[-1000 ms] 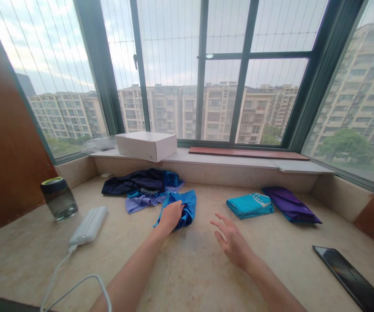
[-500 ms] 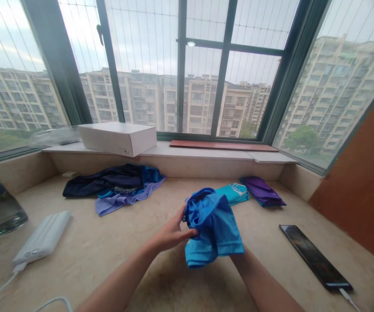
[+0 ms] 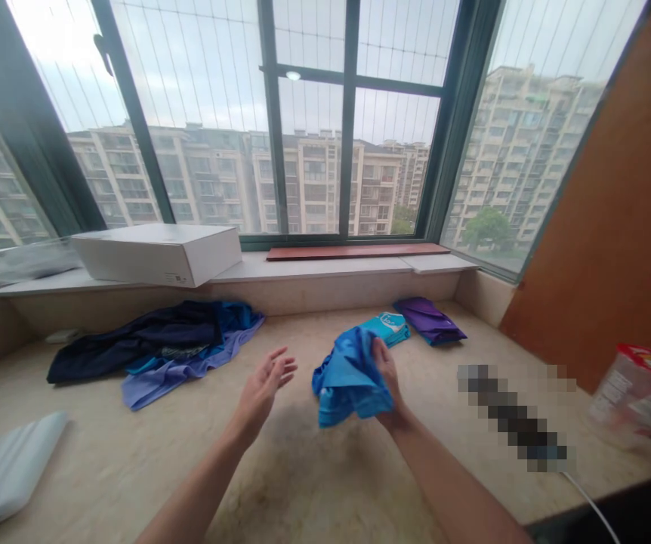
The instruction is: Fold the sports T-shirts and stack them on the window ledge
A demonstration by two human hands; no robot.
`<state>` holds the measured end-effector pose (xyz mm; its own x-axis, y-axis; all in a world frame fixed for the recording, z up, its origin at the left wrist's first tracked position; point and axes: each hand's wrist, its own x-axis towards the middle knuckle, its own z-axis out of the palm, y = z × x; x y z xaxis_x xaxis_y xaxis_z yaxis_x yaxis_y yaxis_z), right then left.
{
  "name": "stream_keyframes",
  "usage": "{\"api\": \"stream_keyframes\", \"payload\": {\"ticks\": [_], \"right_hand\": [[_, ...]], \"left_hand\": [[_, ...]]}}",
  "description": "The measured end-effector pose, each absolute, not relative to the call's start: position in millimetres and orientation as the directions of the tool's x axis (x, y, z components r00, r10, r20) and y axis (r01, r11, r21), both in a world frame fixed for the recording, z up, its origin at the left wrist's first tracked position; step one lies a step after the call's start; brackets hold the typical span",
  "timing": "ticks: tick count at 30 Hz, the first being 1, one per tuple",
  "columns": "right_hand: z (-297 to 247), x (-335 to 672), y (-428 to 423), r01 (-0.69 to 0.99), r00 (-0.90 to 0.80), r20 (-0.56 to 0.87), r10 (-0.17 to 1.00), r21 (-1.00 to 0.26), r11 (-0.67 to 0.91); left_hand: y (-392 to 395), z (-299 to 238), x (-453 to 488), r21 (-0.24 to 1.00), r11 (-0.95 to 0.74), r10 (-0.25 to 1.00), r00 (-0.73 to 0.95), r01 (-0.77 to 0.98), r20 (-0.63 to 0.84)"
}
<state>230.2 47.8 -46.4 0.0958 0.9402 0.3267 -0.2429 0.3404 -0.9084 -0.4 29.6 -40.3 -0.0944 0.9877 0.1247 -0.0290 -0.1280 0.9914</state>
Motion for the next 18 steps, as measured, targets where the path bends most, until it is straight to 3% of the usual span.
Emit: {"api": "stream_keyframes", "payload": {"ticks": [3,6,8,12,15,18], "right_hand": [[-43.9,216.7,34.4,-0.21,-0.091,0.321,0.943,-0.932,0.297],[-39.1,209.7,24.3,-0.163,-0.337,0.325,0.884,-0.945,0.285],[-36.3,209.4,22.9,-0.172,-0.353,0.324,0.878,-0.945,0.28],[-34.9,216.2,33.8,-0.267,-0.104,0.309,0.945,-0.924,0.273],[-36.3,228.3,50.3,-0.368,0.221,0.223,0.949,-0.883,0.293],[-38.2,243.4,66.2,-0.364,0.478,0.137,0.867,-0.868,0.338]], "left_hand": [[15.9,-43.5,21.6,0.991,-0.109,0.978,0.188,0.075,0.093],[9.3,-47.9,31.2,0.983,-0.133,0.97,0.221,0.129,0.102],[10.9,-50.9,28.9,0.987,-0.117,0.972,0.215,0.112,0.091],[21.9,-52.7,13.7,0.99,-0.075,0.991,0.119,0.117,0.06],[32.1,-47.0,1.9,0.993,-0.117,0.979,-0.172,-0.02,0.112],[40.8,-37.2,-7.4,0.955,-0.221,0.873,-0.476,-0.199,0.103]]}}
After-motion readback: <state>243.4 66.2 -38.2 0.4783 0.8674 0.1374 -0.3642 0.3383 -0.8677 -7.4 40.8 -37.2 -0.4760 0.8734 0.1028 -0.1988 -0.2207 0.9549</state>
